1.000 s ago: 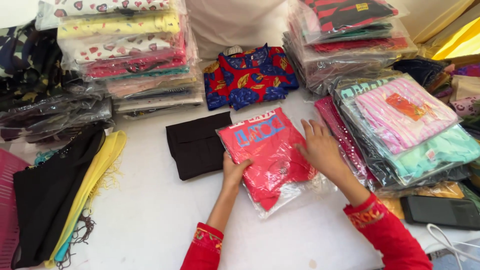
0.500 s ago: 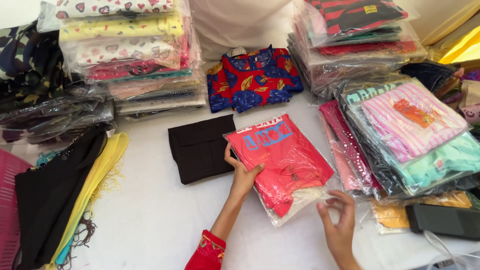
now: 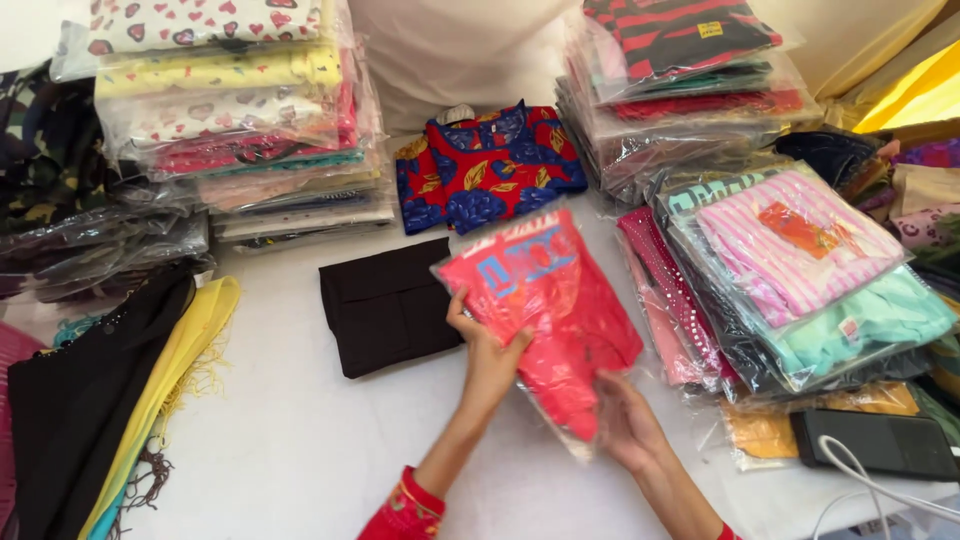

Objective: The person organizes a variety of clothing items on a white surface. They pick up folded garments, including t-shirts and patterned tops, from different piles and arrange them into neat stacks. The person handles items one by one, moving them from one side of the table to another to create organized piles.

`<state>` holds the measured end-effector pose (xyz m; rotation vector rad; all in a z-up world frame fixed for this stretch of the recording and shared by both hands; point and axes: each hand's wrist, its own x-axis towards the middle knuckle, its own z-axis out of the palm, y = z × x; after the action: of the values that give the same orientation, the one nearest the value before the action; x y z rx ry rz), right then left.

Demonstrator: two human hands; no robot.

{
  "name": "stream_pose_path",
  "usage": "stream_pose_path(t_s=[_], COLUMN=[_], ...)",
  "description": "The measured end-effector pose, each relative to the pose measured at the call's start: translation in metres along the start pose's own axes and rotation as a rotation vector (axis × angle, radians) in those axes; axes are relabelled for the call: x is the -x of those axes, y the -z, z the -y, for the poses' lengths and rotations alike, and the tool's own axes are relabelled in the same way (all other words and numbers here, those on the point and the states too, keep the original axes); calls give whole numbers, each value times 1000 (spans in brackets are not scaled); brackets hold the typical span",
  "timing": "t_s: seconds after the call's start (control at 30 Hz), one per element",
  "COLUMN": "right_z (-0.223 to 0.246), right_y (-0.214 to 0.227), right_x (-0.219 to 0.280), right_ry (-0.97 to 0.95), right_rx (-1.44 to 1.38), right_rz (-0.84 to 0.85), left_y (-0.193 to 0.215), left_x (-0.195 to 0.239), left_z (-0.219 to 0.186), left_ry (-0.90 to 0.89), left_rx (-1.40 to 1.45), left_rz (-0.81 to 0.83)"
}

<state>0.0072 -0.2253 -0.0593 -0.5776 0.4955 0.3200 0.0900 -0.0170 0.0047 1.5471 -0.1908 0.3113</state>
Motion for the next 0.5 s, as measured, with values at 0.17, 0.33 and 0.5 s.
stream_pose_path(t_s=[0.17, 0.33, 0.5], right_z=[-28, -44, -45], right_y=[80, 62, 48], right_x=[-6, 43, 48], right_ry=[276, 236, 273], right_rx=[217, 261, 189], right_rz=[-60, -287, -279], left_y=[59, 51, -6], left_x=[-21, -120, -228], left_z=[-27, -20, 80], left_ry=[60, -300, -901], left_rx=[-755, -1150, -1645], left_rz=[155, 124, 358])
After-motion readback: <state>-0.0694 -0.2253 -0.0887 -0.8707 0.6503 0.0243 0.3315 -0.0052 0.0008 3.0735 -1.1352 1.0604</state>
